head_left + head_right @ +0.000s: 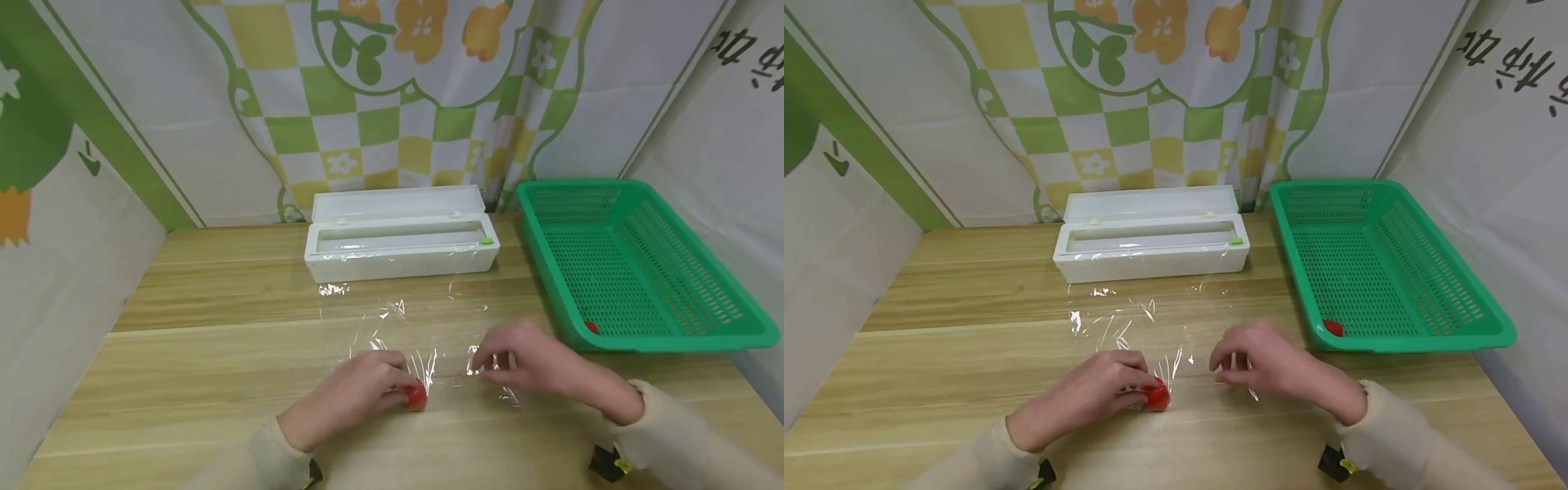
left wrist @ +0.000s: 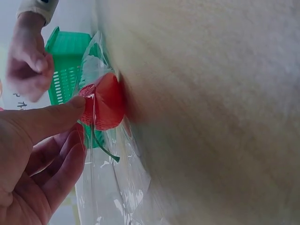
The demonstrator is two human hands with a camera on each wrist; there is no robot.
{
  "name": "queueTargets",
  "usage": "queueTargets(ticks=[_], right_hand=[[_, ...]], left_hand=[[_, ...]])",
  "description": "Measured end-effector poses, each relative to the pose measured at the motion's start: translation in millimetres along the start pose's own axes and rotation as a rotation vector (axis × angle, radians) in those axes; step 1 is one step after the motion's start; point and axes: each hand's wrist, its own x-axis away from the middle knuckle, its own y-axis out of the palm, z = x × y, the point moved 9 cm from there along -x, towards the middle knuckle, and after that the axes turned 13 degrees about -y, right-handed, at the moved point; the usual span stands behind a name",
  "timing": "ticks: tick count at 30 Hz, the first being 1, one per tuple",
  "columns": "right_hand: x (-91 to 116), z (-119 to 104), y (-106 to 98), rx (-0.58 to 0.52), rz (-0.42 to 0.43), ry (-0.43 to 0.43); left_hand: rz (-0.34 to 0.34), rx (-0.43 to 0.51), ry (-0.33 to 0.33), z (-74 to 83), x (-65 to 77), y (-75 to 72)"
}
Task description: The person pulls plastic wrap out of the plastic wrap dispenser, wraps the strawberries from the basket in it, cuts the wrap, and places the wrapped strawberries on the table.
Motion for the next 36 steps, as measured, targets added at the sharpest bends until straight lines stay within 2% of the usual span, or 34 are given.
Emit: queueTargets(ticks=[2, 4, 7, 10, 14, 19, 26, 31, 36], right_hand=[[-7, -18, 7, 0.04, 0.013, -0.133], [-12, -31, 17, 0.086, 0.005, -0.227], [-17, -41, 30, 0.17, -0.015, -0.29], [-21, -44, 39, 0.268, -0.03, -0.305], [-25, -43, 48, 0.298, -0.046, -0.292], [-33, -41, 56, 0.215, -0.053, -0.264], [-41, -27, 59, 0.146, -0.019, -0.112], [-44, -13, 61, 0.089, 0.0, 0.005], [-47, -4, 65, 0.068, -0.001, 0.084]], left_hand=[[-0.013, 0.024, -0.008, -1.9, -0.9, 0.1], [-0.022, 0.05, -0.015, -4.2, -1.9, -0.2], [-0.025, 0.091, -0.02, -8.6, -3.3, -1.2], [-0.025, 0.118, -0.017, -11.8, -4.5, -1.7], [-0.052, 0.162, -0.025, -15.2, -6.3, 0.2], [-0.087, 0.2, -0.049, -18.7, -8.9, 4.1], [-0.067, 0.215, -0.04, -22.3, -12.0, 5.5], [-0.093, 0.261, -0.105, -29.3, -14.5, 9.3], [-0.12, 0.317, -0.156, -36.5, -15.2, 13.1]])
